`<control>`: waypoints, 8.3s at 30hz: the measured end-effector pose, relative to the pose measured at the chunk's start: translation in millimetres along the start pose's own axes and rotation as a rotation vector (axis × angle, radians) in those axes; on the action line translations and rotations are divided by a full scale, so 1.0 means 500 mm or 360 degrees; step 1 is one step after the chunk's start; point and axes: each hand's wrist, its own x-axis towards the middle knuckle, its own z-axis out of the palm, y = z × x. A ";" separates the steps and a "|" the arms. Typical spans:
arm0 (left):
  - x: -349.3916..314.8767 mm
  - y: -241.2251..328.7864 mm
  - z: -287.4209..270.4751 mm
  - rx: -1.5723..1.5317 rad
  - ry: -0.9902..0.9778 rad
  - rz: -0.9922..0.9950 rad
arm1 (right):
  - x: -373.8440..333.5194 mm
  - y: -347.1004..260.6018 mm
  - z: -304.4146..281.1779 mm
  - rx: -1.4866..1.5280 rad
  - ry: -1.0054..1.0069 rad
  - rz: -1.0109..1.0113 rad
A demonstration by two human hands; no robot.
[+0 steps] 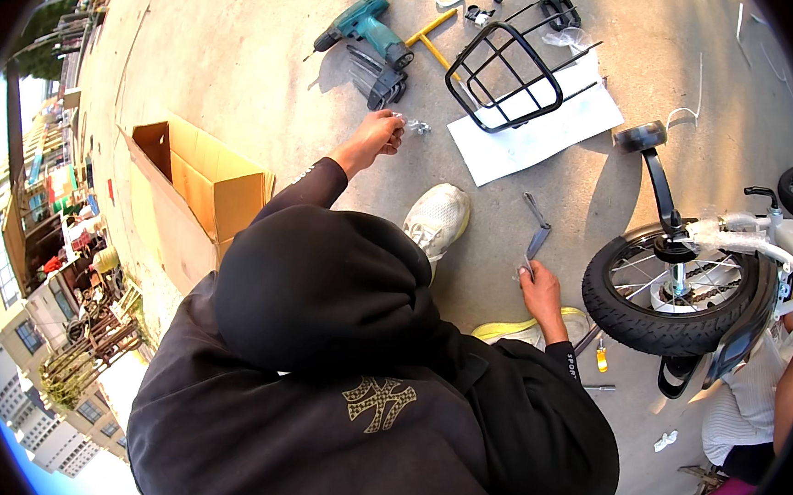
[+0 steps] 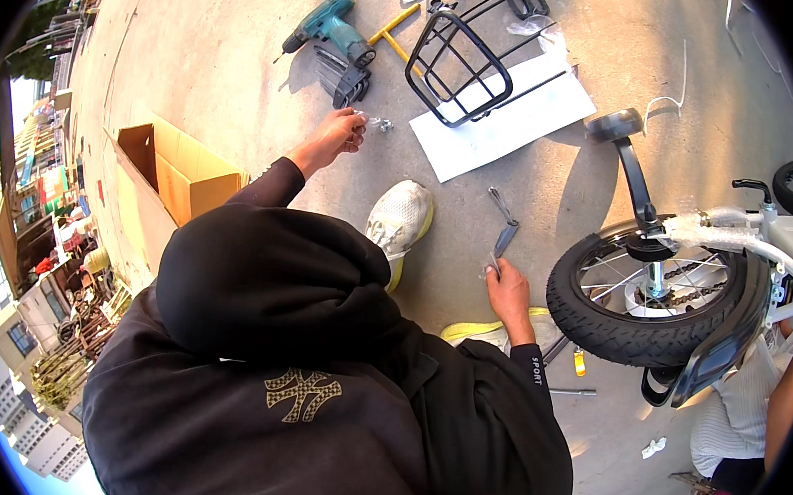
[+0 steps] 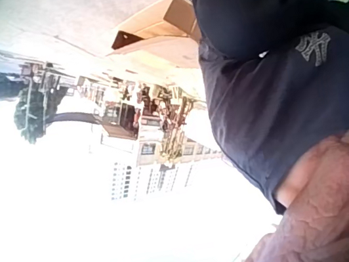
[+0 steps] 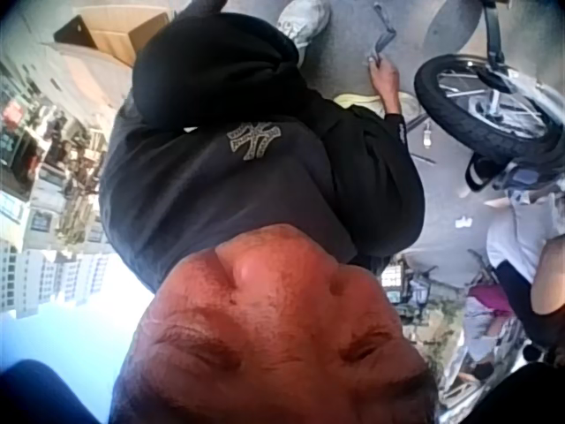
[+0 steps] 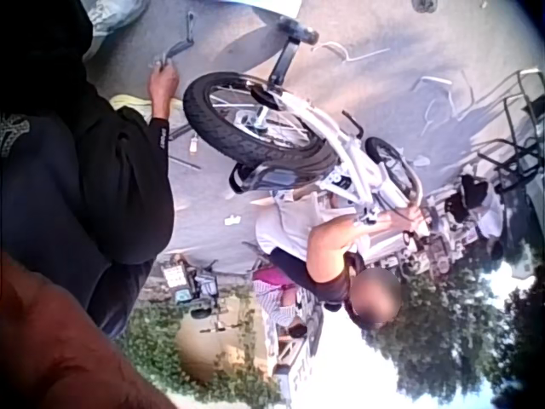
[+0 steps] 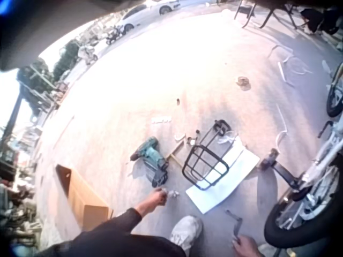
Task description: The person assembles a bicycle by attaching a rear mudguard and a rear rack to the frame. They use a hex key to tighten bolts and secure the components to the rear wheel area.
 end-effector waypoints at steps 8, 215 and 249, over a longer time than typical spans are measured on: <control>-0.001 -0.028 0.006 0.0123 0.0213 0.0188 | 0.002 0.006 0.005 0.0016 -0.0002 0.0025; -0.028 -0.049 -0.067 0.1697 0.0799 0.1325 | 0.411 -0.453 0.131 -0.0234 0.0396 -0.0749; 0.034 0.210 0.138 0.0990 0.0221 0.1761 | 0.281 -0.325 0.036 0.0594 0.0084 -0.0144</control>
